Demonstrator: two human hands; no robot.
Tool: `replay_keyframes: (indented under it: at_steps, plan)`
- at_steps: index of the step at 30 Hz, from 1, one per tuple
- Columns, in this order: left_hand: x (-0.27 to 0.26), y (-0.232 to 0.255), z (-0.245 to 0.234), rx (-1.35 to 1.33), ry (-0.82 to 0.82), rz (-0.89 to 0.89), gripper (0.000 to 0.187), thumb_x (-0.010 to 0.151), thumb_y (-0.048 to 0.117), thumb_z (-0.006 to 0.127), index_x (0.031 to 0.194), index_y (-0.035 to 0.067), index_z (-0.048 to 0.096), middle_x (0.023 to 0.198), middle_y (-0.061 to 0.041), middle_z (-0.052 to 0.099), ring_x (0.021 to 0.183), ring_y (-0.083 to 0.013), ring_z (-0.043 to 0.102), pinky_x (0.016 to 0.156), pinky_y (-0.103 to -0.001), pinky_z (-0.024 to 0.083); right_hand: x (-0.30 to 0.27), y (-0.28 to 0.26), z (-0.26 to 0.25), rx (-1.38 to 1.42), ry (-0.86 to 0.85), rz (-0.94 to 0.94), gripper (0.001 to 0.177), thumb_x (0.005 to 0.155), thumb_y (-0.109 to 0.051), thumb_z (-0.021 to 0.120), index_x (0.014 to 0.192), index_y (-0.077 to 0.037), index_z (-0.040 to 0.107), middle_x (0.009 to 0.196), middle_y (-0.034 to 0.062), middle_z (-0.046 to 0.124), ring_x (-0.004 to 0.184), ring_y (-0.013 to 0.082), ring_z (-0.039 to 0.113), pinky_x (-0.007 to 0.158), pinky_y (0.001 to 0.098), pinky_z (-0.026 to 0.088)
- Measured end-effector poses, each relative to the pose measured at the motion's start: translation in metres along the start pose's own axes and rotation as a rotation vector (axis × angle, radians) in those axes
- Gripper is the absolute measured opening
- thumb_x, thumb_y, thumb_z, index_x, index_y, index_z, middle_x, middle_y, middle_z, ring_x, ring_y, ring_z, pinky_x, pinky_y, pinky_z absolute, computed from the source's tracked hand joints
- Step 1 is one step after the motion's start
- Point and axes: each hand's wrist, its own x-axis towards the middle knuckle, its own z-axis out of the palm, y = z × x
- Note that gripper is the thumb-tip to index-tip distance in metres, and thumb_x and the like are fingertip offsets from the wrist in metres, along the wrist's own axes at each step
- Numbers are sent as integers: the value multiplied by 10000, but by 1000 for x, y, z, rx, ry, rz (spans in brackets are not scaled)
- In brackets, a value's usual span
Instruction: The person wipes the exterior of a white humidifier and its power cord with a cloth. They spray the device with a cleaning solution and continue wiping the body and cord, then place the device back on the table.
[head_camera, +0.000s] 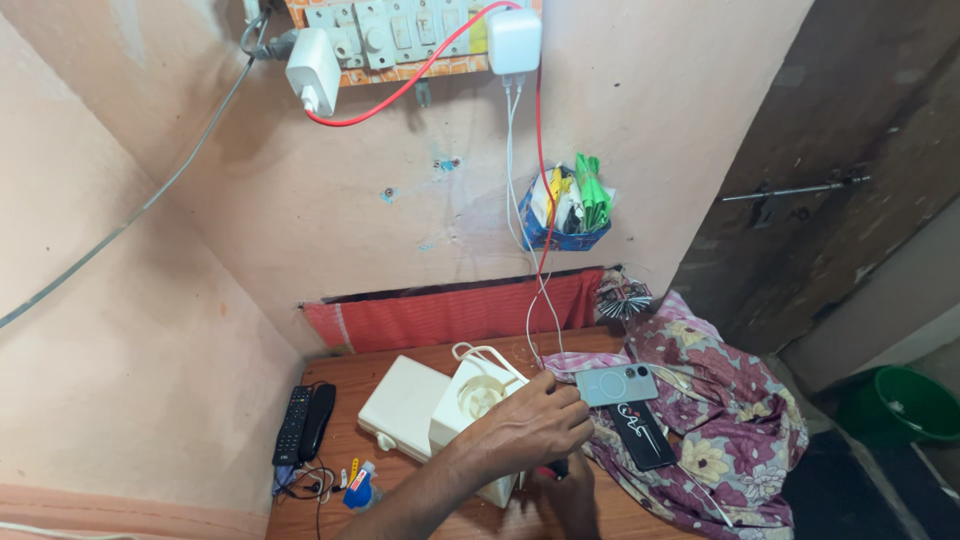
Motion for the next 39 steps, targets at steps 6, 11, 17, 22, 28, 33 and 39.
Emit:
replay_keyframes:
  at_steps: [6, 11, 17, 22, 28, 33, 39]
  plan:
    - [5, 2, 1, -61, -41, -60, 52, 899, 131, 651, 934, 117, 688, 939, -18, 629, 981, -182, 602, 814, -368, 426, -4, -12, -16, -32, -131, 148, 472, 648, -32, 825, 1088, -6, 654, 950, 93, 724, 849, 178, 699, 761, 337, 577]
    - [6, 0, -6, -90, 3, -64, 65, 841, 147, 682, 887, 102, 695, 952, -35, 650, 1011, -197, 606, 845, -379, 427, 32, -81, -41, -19, -41, 127, 520, 666, -82, 866, 1134, -9, 650, 897, 78, 724, 748, 135, 705, 650, 304, 593]
    - [7, -4, -8, -71, -11, 3, 106, 835, 170, 685, 916, 111, 721, 935, -23, 648, 992, -188, 602, 843, -368, 428, 35, -120, -48, -5, -2, -35, 499, 671, -79, 871, 1104, -10, 633, 926, 81, 707, 758, 126, 700, 637, 290, 579]
    - [6, -1, -8, -36, -37, 25, 80, 842, 153, 685, 900, 118, 727, 912, -17, 628, 993, -188, 593, 867, -363, 436, 15, -41, -20, -151, -107, 149, 314, 712, -68, 858, 979, -5, 704, 853, 110, 759, 733, 157, 737, 638, 321, 598]
    - [6, -3, -20, -40, 8, -33, 74, 850, 136, 687, 905, 105, 724, 946, -15, 636, 1006, -176, 593, 845, -358, 431, 28, -84, -35, -36, -97, 138, 383, 713, -71, 863, 1048, -23, 683, 856, 79, 739, 731, 141, 714, 641, 308, 591]
    - [5, -2, -25, -115, 1, -61, 73, 886, 130, 675, 937, 89, 706, 955, -23, 639, 1007, -174, 598, 859, -365, 434, 50, -148, -58, 135, -75, 218, 523, 697, -104, 852, 1178, -44, 656, 839, 79, 743, 695, 164, 724, 617, 326, 595]
    - [-5, -17, -38, -130, -27, -71, 64, 894, 119, 666, 940, 75, 659, 974, -51, 623, 1003, -208, 595, 826, -382, 438, 46, -145, -43, -182, 9, -73, 560, 683, -206, 874, 1166, -43, 642, 895, 48, 711, 753, 123, 678, 666, 297, 559]
